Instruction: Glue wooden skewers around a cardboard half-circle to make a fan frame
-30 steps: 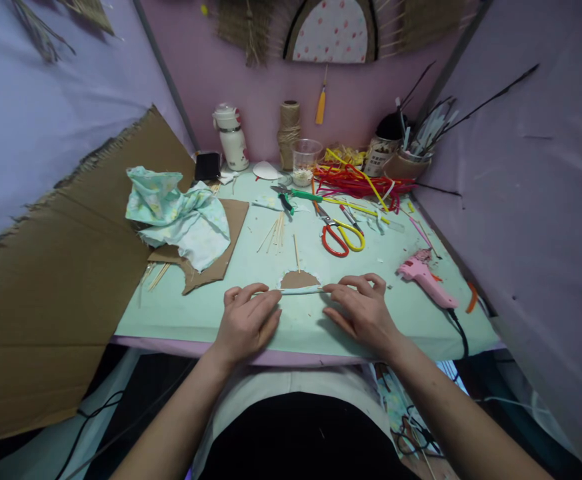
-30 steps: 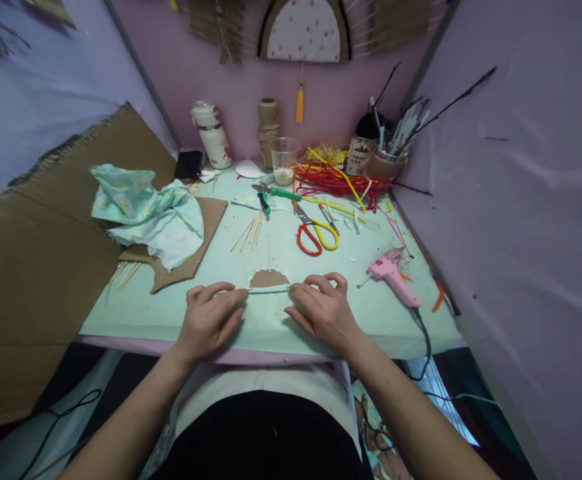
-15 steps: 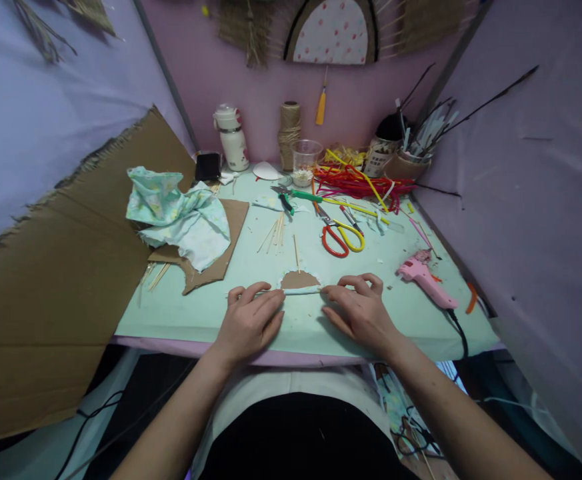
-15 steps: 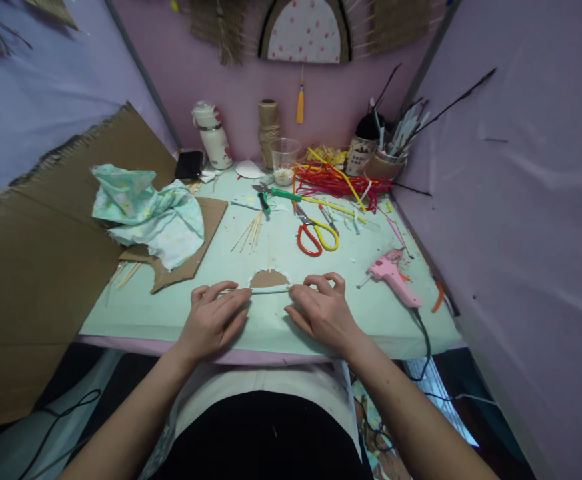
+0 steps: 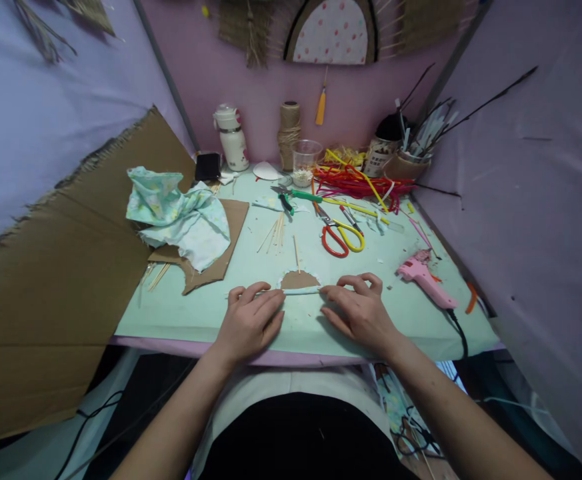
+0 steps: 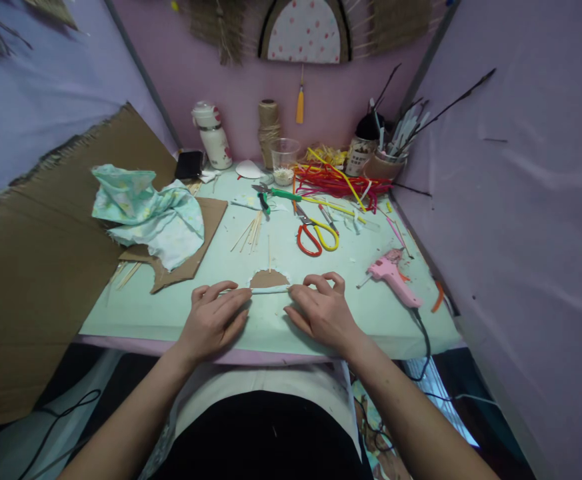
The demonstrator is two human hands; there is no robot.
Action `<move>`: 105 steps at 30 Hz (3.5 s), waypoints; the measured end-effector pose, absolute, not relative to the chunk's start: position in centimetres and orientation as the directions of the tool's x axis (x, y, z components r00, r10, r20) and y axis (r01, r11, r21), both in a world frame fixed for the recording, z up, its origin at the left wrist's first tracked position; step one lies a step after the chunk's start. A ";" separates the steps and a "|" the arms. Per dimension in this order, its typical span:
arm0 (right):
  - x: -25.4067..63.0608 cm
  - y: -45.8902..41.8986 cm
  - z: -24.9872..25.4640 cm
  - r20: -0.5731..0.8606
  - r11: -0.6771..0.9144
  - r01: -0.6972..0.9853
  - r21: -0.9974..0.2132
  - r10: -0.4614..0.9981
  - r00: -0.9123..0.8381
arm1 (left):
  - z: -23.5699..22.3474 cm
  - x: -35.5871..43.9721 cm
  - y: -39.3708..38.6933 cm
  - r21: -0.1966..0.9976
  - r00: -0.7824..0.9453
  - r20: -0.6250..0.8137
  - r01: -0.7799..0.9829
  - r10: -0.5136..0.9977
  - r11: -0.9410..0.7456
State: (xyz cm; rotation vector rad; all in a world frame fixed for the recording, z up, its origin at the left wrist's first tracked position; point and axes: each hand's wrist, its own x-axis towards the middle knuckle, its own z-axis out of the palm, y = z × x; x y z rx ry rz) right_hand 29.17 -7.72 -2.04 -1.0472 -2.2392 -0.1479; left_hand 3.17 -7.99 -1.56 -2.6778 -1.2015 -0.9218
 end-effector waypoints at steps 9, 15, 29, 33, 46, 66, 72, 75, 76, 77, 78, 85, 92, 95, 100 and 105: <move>29.2 -7.7 -2.1 0.587 0.660 0.739 -0.135 0.654 -0.478 | -1.6 3.2 -8.0 0.183 0.513 0.534 0.706 0.672 -0.684; 29.1 -7.8 -1.9 0.585 0.662 0.736 -0.141 0.655 -0.478 | -1.5 3.2 -8.0 0.192 0.509 0.528 0.708 0.680 -0.680; 29.1 -7.8 -1.9 0.573 0.655 0.746 -0.122 0.660 -0.486 | -1.5 3.2 -8.0 0.184 0.516 0.525 0.708 0.677 -0.682; 29.1 -7.8 -2.0 0.576 0.655 0.746 -0.118 0.657 -0.486 | -1.5 3.2 -8.0 0.186 0.516 0.526 0.706 0.676 -0.683; 29.1 -7.8 -1.9 0.553 0.650 0.751 -0.116 0.671 -0.495 | -1.5 3.3 -8.0 0.188 0.509 0.534 0.707 0.675 -0.681; 29.5 -8.3 -1.9 0.734 0.630 0.755 -0.182 0.598 -0.322 | -1.6 3.0 -8.1 0.181 0.484 0.626 0.673 0.611 -0.718; 29.2 -8.0 -2.0 0.676 0.653 0.744 -0.142 0.613 -0.409 | -1.4 3.3 -8.1 0.197 0.466 0.602 0.700 0.648 -0.686; 29.3 -7.9 -2.1 0.651 0.652 0.746 -0.135 0.626 -0.429 | -1.5 3.3 -8.1 0.196 0.466 0.595 0.706 0.655 -0.680; 29.3 -7.9 -2.1 0.643 0.652 0.747 -0.134 0.631 -0.435 | -1.5 3.3 -8.1 0.193 0.467 0.594 0.708 0.655 -0.680; 29.3 -7.9 -2.1 0.633 0.651 0.747 -0.136 0.637 -0.439 | -1.5 3.3 -8.1 0.192 0.469 0.589 0.709 0.658 -0.678; 29.3 -7.9 -2.1 0.625 0.650 0.747 -0.140 0.643 -0.443 | -1.5 3.3 -8.1 0.192 0.471 0.584 0.711 0.661 -0.676; 29.2 -7.8 -2.0 0.591 0.654 0.741 -0.152 0.662 -0.462 | -1.5 3.2 -8.1 0.206 0.489 0.555 0.703 0.673 -0.681; 29.3 -7.9 -1.9 0.626 0.682 0.718 -0.139 0.622 -0.470 | -1.7 3.0 -8.0 0.179 0.530 0.561 0.673 0.636 -0.718; 29.4 -7.9 -2.0 0.682 0.650 0.745 -0.147 0.613 -0.400 | -1.6 3.0 -8.0 0.188 0.480 0.579 0.707 0.659 -0.681; 29.3 -7.9 -1.9 0.672 0.644 0.750 -0.149 0.623 -0.401 | -1.6 3.2 -8.1 0.206 0.448 0.563 0.737 0.694 -0.643; 29.1 -7.9 -1.9 0.641 0.663 0.733 -0.152 0.631 -0.438 | -1.7 3.2 -8.0 0.206 0.468 0.557 0.723 0.686 -0.660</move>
